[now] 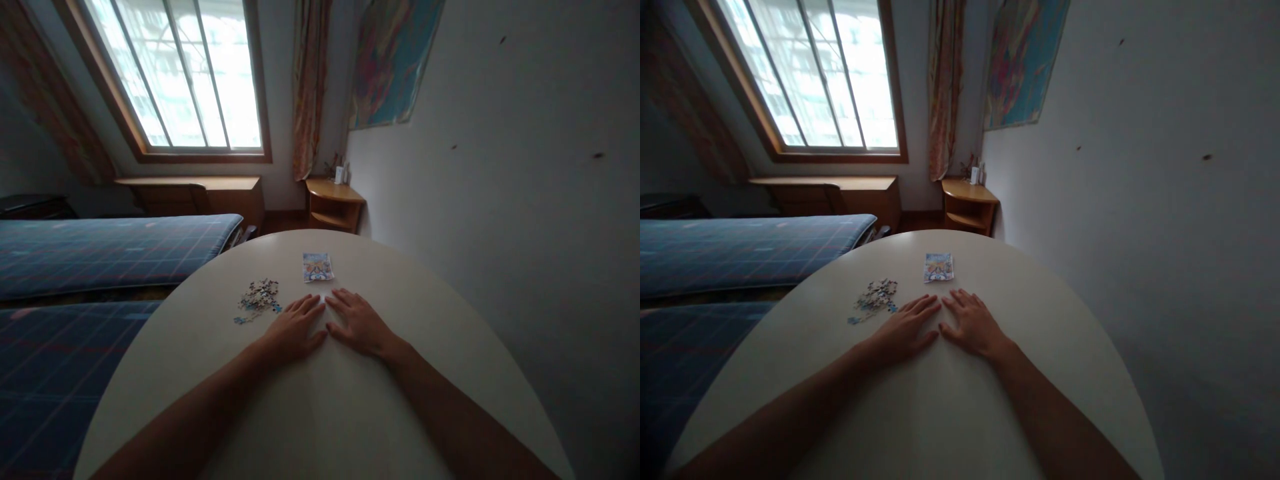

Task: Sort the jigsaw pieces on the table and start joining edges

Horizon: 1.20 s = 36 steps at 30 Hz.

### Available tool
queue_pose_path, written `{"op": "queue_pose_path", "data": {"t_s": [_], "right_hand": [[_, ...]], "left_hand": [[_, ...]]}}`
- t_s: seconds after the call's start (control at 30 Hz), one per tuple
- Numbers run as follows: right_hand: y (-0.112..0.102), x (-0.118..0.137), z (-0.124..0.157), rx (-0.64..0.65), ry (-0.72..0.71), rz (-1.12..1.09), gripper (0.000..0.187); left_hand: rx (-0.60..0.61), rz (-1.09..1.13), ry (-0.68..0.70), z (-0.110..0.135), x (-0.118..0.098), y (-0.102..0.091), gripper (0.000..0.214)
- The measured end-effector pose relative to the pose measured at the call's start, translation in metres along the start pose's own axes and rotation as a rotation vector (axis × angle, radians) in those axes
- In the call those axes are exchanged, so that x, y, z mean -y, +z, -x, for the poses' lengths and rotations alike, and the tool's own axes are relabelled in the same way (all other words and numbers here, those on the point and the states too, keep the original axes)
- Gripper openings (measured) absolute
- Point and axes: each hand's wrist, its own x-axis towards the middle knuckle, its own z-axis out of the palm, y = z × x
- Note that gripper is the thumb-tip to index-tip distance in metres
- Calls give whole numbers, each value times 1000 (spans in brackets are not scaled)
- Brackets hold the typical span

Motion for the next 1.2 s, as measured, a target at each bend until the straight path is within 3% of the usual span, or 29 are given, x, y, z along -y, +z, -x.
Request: {"op": "queue_pose_path", "data": {"t_s": [0.37, 0.87, 0.93, 1.07, 1.2], "right_hand": [[-1, 3, 1, 7, 24, 5, 64], [0, 1, 1, 6, 18, -11, 63], [0, 1, 1, 7, 16, -13, 63], [-1, 0, 1, 14, 19, -20, 63], [-1, 0, 1, 18, 16, -26, 63]], "left_hand": [[-75, 22, 3, -4, -3, 4, 51], [-75, -7, -22, -3, -4, 0, 50], [-132, -87, -119, -3, -2, -2, 48], [-285, -297, -506, -2, 14, -9, 61], [-221, -255, -770, -2, 40, -15, 78]]}}
